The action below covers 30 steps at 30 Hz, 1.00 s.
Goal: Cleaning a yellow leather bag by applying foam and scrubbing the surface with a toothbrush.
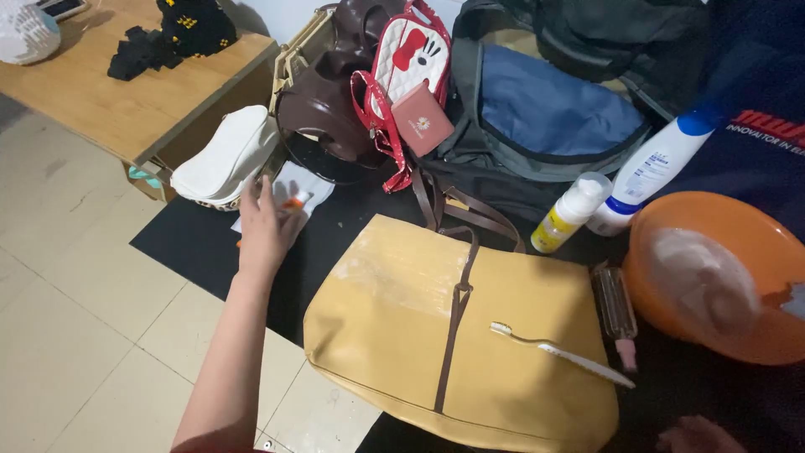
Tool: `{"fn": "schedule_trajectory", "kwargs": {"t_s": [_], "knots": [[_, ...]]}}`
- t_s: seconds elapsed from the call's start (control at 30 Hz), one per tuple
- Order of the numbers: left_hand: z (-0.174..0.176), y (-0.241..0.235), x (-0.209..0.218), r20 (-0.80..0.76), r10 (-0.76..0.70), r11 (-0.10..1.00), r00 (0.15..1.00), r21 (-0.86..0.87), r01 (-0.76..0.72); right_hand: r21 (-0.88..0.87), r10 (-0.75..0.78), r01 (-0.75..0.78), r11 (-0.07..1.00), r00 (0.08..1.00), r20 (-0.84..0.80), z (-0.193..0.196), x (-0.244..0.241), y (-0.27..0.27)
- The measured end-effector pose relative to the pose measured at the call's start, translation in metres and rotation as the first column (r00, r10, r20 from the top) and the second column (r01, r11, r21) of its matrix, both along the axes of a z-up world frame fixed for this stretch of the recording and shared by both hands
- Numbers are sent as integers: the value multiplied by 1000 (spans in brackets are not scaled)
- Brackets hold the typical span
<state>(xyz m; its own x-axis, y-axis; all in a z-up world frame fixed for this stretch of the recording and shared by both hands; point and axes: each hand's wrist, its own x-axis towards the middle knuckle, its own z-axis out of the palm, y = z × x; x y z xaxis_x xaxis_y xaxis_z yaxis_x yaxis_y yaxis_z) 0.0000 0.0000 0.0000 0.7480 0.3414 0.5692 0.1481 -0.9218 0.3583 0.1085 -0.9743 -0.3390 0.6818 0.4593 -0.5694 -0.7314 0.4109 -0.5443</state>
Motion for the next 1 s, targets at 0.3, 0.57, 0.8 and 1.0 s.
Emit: {"fn": "schedule_trajectory", "kwargs": {"t_s": [0.3, 0.57, 0.8, 1.0], "knots": [[34, -75, -37, -252, -249, 965, 935, -143, 219, -537, 161, 826, 171, 514, 842, 146, -115, 199], [126, -200, -90, -173, -382, 910, 908, -244, 336, -493, 853, 860, 130, 155, 497, 335, -114, 324], [78, -285, -113, -117, -570, 815, 813, -203, 542, -664, 925, 744, -79, 302, 229, 348, -95, 347], [70, -282, -119, 33, -541, 837, 840, -76, 542, -745, 963, 658, -108, 256, 87, 371, -84, 372]]}}
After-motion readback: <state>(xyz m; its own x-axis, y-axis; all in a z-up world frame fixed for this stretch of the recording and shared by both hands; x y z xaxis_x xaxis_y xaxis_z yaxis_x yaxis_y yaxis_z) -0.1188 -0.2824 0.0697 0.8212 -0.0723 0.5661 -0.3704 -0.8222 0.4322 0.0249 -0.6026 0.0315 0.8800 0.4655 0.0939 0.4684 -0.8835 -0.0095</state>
